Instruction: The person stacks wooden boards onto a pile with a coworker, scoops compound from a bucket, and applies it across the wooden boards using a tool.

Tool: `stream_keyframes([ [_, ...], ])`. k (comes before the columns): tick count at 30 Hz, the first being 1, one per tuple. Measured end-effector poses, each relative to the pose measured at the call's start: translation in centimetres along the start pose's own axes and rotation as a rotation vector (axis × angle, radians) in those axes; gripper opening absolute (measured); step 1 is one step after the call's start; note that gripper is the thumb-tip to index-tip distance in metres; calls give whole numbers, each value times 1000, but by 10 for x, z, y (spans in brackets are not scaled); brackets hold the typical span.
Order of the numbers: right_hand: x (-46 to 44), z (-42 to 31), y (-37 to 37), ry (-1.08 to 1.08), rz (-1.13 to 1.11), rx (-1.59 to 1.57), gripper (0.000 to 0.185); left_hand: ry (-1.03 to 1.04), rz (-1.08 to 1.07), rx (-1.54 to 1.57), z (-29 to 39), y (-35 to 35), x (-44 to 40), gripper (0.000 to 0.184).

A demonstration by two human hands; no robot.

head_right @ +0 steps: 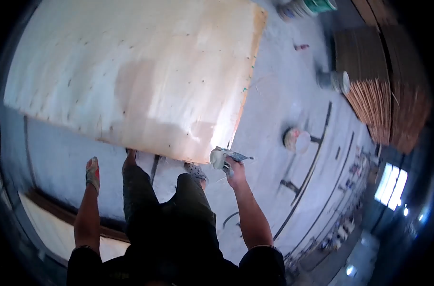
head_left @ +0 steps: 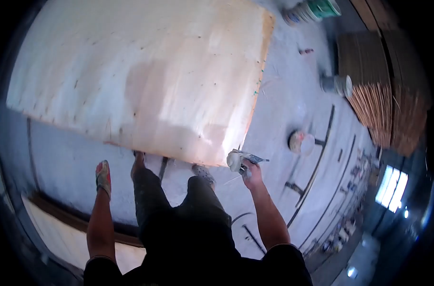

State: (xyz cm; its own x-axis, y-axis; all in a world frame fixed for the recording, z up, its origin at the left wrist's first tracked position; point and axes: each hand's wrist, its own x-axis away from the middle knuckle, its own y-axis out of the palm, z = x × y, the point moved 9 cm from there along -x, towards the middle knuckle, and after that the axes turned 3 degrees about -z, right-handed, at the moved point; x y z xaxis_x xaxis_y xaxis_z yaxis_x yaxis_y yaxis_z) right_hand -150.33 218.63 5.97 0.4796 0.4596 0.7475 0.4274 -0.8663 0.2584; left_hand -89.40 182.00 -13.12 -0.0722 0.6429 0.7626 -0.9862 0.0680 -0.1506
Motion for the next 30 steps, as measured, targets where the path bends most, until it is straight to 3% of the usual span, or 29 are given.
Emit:
stream_keyframes([
  [2,2,11,30,-6,212,90,33,-804,-244,1168,-23,31,-85,28],
  [3,-15,8,54,-101,185,224,31,-725,-289,1026,8,47,-130,34],
  [4,-29,6,79,-200,171,360,29,-329,-260,433,59,56,-169,41],
  [5,-42,4,104,-301,169,490,27,71,-139,-463,132,74,-185,47],
  [8,-124,-13,205,-252,108,284,28,446,23,-1431,288,163,-204,67],
  [9,-161,-12,229,-193,115,136,28,537,74,-1511,325,191,-214,74],
  [11,-237,-32,286,-309,67,194,25,604,136,-1562,374,232,-241,87],
  [13,-317,-48,330,-398,140,218,18,439,100,-1611,367,255,-273,87],
  [14,-358,-52,351,-406,90,150,21,260,57,-1660,354,254,-292,88],
  [16,-429,-56,393,-394,-53,-226,31,334,-119,-1889,332,269,-318,98],
  [17,-469,-48,397,-353,-94,-356,32,345,-32,-1725,329,261,-319,101],
  [19,-535,-46,408,-385,179,-27,30,333,66,-1554,331,249,-316,105],
  [21,-554,-95,433,-589,506,608,28,222,81,-1574,337,250,-313,107],
  [22,-571,-117,452,-725,659,1121,25,221,87,-1567,341,251,-320,107],
  [24,-577,-122,491,-960,511,1532,23,225,65,-1515,337,248,-319,110],
  [25,-569,-113,482,-937,509,1541,23,232,77,-1530,336,248,-317,108],
  [28,-517,-63,476,-971,93,1629,17,187,31,-1635,327,248,-326,106],
  [29,-486,-34,464,-1194,-55,1556,22,149,35,-1630,337,251,-315,105],
  [30,-440,-17,469,-1214,-127,1445,25,152,23,-1642,334,249,-317,105],
])
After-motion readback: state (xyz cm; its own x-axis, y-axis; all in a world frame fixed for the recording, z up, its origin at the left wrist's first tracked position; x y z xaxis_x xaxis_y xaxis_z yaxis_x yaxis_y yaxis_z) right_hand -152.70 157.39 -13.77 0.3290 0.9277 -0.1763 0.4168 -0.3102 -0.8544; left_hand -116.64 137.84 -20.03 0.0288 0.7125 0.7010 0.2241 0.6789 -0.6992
